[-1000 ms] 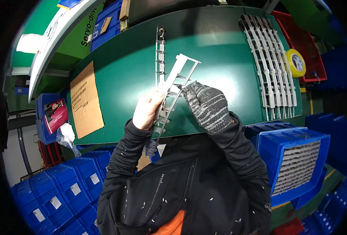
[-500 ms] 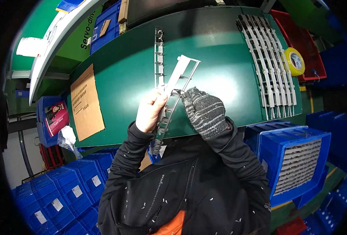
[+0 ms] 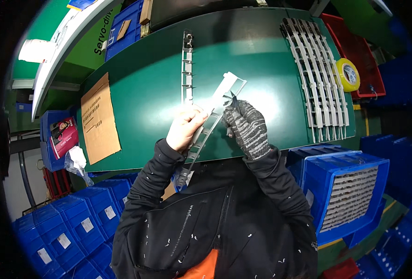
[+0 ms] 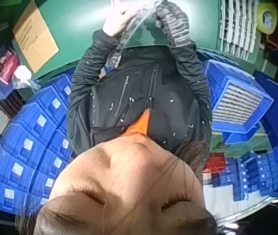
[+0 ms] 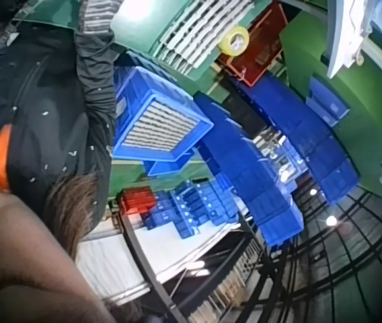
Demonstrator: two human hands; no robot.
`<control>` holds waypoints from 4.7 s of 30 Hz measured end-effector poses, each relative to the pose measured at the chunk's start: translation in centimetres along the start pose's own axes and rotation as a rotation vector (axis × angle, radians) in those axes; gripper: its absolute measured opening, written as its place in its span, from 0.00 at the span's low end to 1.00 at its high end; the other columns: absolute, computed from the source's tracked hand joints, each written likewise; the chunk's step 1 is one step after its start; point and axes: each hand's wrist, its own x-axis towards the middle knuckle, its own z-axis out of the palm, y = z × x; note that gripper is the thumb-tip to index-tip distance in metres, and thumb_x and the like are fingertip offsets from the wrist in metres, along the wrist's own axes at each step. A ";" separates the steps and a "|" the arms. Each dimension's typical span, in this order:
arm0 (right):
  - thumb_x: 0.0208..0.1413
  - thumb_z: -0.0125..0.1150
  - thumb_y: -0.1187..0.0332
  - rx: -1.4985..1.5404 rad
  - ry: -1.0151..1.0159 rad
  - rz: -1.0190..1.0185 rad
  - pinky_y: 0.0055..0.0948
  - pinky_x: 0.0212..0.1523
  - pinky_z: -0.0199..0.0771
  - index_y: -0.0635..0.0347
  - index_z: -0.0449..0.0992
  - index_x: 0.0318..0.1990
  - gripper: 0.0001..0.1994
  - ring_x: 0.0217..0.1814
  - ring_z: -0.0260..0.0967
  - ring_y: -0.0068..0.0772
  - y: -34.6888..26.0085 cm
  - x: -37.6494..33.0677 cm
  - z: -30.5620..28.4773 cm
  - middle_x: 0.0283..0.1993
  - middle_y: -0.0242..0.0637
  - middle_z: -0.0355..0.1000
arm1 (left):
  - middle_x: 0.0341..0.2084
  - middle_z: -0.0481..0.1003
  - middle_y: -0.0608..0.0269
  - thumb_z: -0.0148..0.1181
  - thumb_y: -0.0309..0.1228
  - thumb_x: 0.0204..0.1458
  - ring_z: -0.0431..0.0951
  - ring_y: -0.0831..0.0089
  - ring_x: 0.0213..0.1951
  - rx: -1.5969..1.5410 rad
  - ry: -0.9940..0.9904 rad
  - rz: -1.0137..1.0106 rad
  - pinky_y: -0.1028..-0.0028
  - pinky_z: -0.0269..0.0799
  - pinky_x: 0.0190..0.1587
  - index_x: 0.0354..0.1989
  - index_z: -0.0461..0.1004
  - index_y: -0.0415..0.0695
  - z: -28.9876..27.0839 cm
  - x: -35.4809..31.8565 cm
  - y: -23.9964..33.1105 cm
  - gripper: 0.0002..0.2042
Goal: The person trims excess material from plastic molded parts using a craft knife, stacks the trimmed parts on the table, and takes new plastic parts from the conveyor belt to trim.
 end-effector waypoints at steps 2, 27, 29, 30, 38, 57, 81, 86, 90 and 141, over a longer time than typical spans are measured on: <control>0.58 0.54 0.68 0.002 0.019 0.056 0.13 0.17 0.60 0.65 0.73 0.39 0.09 0.17 0.61 0.15 0.5 0.3 0.3 0.23 0.31 0.69 | 0.26 0.69 0.70 0.54 0.32 0.55 0.64 0.81 0.29 -0.121 -0.169 -0.117 0.80 0.61 0.34 0.31 0.71 0.36 -0.4 -0.2 0.0 0.10; 0.57 0.51 0.70 -0.715 -0.215 -0.634 0.27 0.24 0.65 0.63 0.76 0.36 0.09 0.21 0.66 0.26 0.5 0.7 -0.5 0.22 0.35 0.69 | 0.21 0.64 0.66 0.54 0.41 0.55 0.69 0.66 0.37 -1.052 -0.159 -0.327 0.66 0.68 0.38 0.18 0.63 0.45 -1.2 -2.9 -0.7 0.17; 0.53 0.53 0.71 -0.719 -0.330 -0.445 0.37 0.27 0.68 0.63 0.76 0.32 0.06 0.26 0.69 0.44 0.2 -0.3 -0.5 0.24 0.43 0.70 | 0.22 0.64 0.66 0.53 0.40 0.56 0.69 0.67 0.36 -1.113 -0.129 -0.352 0.67 0.67 0.37 0.18 0.63 0.45 -1.0 -2.6 -0.8 0.17; 0.53 0.54 0.71 -0.689 -0.299 -0.440 0.38 0.28 0.68 0.62 0.76 0.32 0.06 0.27 0.69 0.45 0.1 -0.8 -0.4 0.24 0.43 0.70 | 0.22 0.65 0.66 0.53 0.40 0.56 0.69 0.67 0.35 -1.130 -0.147 -0.352 0.68 0.67 0.37 0.20 0.64 0.44 -0.9 -2.5 -0.8 0.16; 0.56 0.51 0.69 -0.742 -0.058 -0.638 0.34 0.26 0.67 0.64 0.76 0.33 0.09 0.23 0.67 0.36 0.0 -0.3 -0.5 0.23 0.40 0.69 | 0.21 0.62 0.69 0.50 0.41 0.58 0.65 0.69 0.35 -1.006 -0.111 -0.345 0.69 0.63 0.36 0.18 0.62 0.46 0.4 -2.1 -0.3 0.18; 0.57 0.49 0.70 -0.992 -0.083 -0.638 0.34 0.29 0.70 0.65 0.76 0.36 0.10 0.26 0.69 0.41 0.4 -1.0 0.4 0.25 0.45 0.70 | 0.26 0.71 0.63 0.53 0.41 0.57 0.69 0.75 0.31 -0.699 -0.012 -0.127 0.74 0.66 0.39 0.29 0.70 0.39 1.3 -2.3 -1.2 0.16; 0.46 0.64 0.68 -0.797 0.095 -0.182 0.31 0.43 0.71 0.63 0.66 0.53 0.24 0.42 0.72 0.37 8.8 3.1 -1.7 0.43 0.45 0.72 | 0.41 0.68 0.49 0.55 0.31 0.47 0.66 0.52 0.45 0.667 0.044 0.075 0.60 0.63 0.48 0.39 0.69 0.35 5.9 -2.9 -4.9 0.14; 0.49 0.58 0.62 -0.868 0.180 -0.141 0.41 0.42 0.71 0.59 0.72 0.48 0.19 0.41 0.71 0.51 10.8 4.3 -4.2 0.38 0.49 0.74 | 0.47 0.66 0.47 0.58 0.30 0.41 0.64 0.53 0.53 0.908 0.448 0.165 0.60 0.60 0.54 0.50 0.65 0.34 1.1 -2.3 -6.7 0.24; 0.50 0.58 0.64 -0.791 0.139 -0.037 0.37 0.38 0.72 0.60 0.73 0.47 0.17 0.36 0.73 0.45 11.0 4.7 -4.3 0.34 0.47 0.74 | 0.45 0.67 0.45 0.58 0.28 0.40 0.64 0.50 0.52 0.733 0.484 -0.152 0.62 0.59 0.56 0.48 0.67 0.33 -3.9 -0.3 -10.5 0.23; 0.51 0.55 0.64 -1.544 0.231 -0.223 0.41 0.49 0.69 0.61 0.72 0.48 0.17 0.48 0.69 0.49 8.5 4.8 -12.2 0.45 0.49 0.71 | 0.41 0.71 0.50 0.49 0.25 0.53 0.72 0.57 0.44 0.899 0.817 0.040 0.67 0.68 0.48 0.45 0.71 0.37 -12.5 -10.1 -8.2 0.12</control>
